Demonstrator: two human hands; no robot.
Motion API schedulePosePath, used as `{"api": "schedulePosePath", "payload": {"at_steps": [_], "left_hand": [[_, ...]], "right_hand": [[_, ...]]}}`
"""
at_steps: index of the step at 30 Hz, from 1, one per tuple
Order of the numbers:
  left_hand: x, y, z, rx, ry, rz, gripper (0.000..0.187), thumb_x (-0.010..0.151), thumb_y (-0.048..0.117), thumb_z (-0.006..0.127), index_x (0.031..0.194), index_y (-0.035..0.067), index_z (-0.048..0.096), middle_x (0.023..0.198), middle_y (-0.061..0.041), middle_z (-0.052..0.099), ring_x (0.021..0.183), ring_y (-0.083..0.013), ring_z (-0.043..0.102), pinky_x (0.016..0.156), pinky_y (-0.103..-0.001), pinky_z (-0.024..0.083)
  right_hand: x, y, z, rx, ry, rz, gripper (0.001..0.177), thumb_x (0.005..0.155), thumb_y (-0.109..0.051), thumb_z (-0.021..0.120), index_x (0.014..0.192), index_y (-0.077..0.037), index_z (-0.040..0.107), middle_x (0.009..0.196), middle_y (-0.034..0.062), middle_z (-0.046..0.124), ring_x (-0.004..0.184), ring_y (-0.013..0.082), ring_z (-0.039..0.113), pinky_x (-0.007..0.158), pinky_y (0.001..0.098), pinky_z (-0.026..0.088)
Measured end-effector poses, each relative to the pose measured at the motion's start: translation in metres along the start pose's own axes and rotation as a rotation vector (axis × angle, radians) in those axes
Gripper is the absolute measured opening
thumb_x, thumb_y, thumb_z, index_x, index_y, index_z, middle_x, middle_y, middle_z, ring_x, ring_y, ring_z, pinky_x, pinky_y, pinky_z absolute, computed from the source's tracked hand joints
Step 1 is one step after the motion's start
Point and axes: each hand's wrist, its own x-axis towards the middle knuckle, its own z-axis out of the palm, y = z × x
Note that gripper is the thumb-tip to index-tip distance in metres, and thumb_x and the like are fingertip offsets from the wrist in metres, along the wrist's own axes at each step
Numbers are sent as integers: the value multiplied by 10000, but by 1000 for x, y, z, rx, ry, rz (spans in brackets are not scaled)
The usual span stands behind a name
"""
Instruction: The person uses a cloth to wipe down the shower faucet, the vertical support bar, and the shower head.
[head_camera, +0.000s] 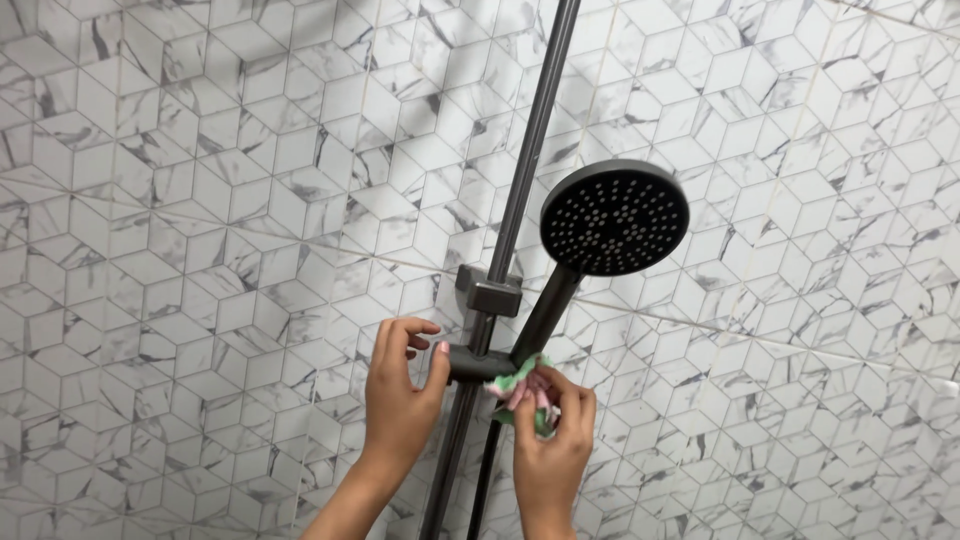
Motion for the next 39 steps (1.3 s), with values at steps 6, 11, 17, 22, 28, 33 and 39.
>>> {"api": "schedulePosePath", "payload": {"at_steps": [6,11,17,22,28,33,39], "left_hand": [[-17,-7,0,-211,-10,-249,135,931,133,630,1041,55,621,1009,-68,637,887,-195,635,774,-342,512],[-17,-22,-9,-309,11,-253,103,974,132,591,1039,58,623,1006,-48,666,924,-164,649,842,-322,515],[-19,-18,-19,-339,-34,-239,105,991,141,573,1028,54,620,1042,-50,640,974,-155,642,880,-312,520],[-22,-22,-25,-364,-80,-249,108,993,144,573,1020,51,622,1052,-52,615,987,-159,628,876,-313,519],[-18,-22,-32,-357,-107,-262,103,990,139,566,1018,60,626,1052,-46,608,985,-155,631,868,-311,521],[-19,-29,-41,-348,-112,-245,94,994,129,558,1019,64,622,1059,-46,599,1001,-158,622,883,-313,516],[-20,-34,-48,-366,-113,-274,88,985,119,557,1017,68,620,1072,-45,599,1003,-156,621,877,-315,519]], "right_hand": [[-14,-70,19,34,-145,-100,284,900,-96,661,1164,-64,762,985,93,622,846,200,679,662,323,566],[5,-72,21,0,-91,51,268,920,-118,645,1162,-73,751,996,90,627,774,206,666,584,306,558],[8,-73,23,-103,30,13,249,930,-109,654,1154,-44,743,1025,111,632,860,222,674,725,340,557],[12,-83,28,-138,33,-30,240,930,-120,674,1149,-61,753,1002,107,627,894,229,673,779,360,548],[7,-71,42,-118,135,-93,179,921,-111,717,1083,-46,754,1016,98,607,890,215,675,768,344,564],[14,-78,47,-158,203,-98,159,940,-93,722,1082,-32,755,1008,93,613,888,215,666,762,333,554],[11,-80,48,-160,184,-141,136,944,-84,712,1062,-31,755,1000,97,611,881,206,668,772,335,555]]}}
